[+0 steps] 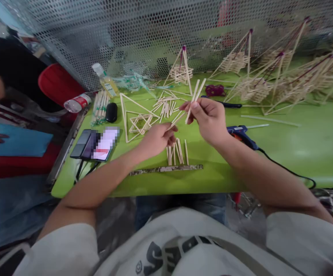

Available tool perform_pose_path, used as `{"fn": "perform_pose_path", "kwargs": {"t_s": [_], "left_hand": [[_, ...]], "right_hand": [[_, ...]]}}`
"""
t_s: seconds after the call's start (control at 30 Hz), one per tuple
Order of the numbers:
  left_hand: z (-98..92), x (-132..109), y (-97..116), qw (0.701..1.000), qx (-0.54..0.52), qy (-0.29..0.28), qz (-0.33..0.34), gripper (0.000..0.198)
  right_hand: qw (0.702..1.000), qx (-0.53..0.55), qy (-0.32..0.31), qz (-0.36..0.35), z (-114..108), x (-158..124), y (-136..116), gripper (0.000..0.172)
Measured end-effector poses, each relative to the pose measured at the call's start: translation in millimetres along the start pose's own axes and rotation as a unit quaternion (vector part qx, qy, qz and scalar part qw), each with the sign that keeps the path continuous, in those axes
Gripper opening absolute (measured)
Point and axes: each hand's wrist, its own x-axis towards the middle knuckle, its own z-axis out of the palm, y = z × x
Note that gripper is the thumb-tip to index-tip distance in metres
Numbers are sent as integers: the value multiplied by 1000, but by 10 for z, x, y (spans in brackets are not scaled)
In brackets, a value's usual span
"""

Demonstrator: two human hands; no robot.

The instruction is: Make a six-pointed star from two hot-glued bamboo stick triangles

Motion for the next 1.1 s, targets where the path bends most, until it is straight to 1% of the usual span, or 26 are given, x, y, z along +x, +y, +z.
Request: {"fn": "perform_pose_path", "kwargs": {"t_s": [0.07,0.13,0.2,0.27,0.3,0.37,0.4,0.47,0.53,0.57,0.67,0.73,0.83,0.9,1.0,1.1], "left_hand": [[1,-14,-175,998,-58,22,20,21],[-3,-4,-317,986,-145,68,54,27],[9,12,-427,967,-218,97,85,34],[32,21,-506,958,-248,109,97,39],[42,20,-533,958,-249,109,93,41],[45,11,-565,964,-241,93,61,44],[33,3,-570,967,-237,80,37,45],[-23,-14,-561,971,-229,62,-12,41],[-116,-30,-531,974,-207,78,-46,35],[-168,-38,-512,977,-186,95,-51,32],[-285,-68,-445,986,-110,125,-33,26],[-290,-97,-394,990,-86,112,-28,24],[-184,-150,-320,993,-96,59,-41,23],[-81,-181,-285,990,-132,24,-48,21],[40,-203,-260,977,-205,-14,-59,22],[94,-199,-266,966,-244,-24,-79,23]], "right_hand": [[1000,-9,22,-4,18,-15,20,65],[999,-21,40,-10,27,-16,83,64],[999,-37,24,-8,49,-28,154,64],[998,-59,-22,3,95,-67,200,64],[996,-67,-49,12,125,-96,210,63],[993,-74,-90,30,183,-161,206,62],[991,-73,-102,36,204,-189,198,61],[991,-69,-105,37,222,-223,189,60],[992,-68,-97,35,205,-219,201,58],[993,-68,-92,38,188,-205,215,58],[993,-68,-85,48,143,-146,273,61],[993,-58,-95,49,134,-120,304,61],[992,-50,-102,58,154,-133,322,55],[992,-62,-89,62,179,-167,321,51],[994,-67,-73,50,230,-226,299,45],[994,-70,-74,39,284,-272,256,40]]}}
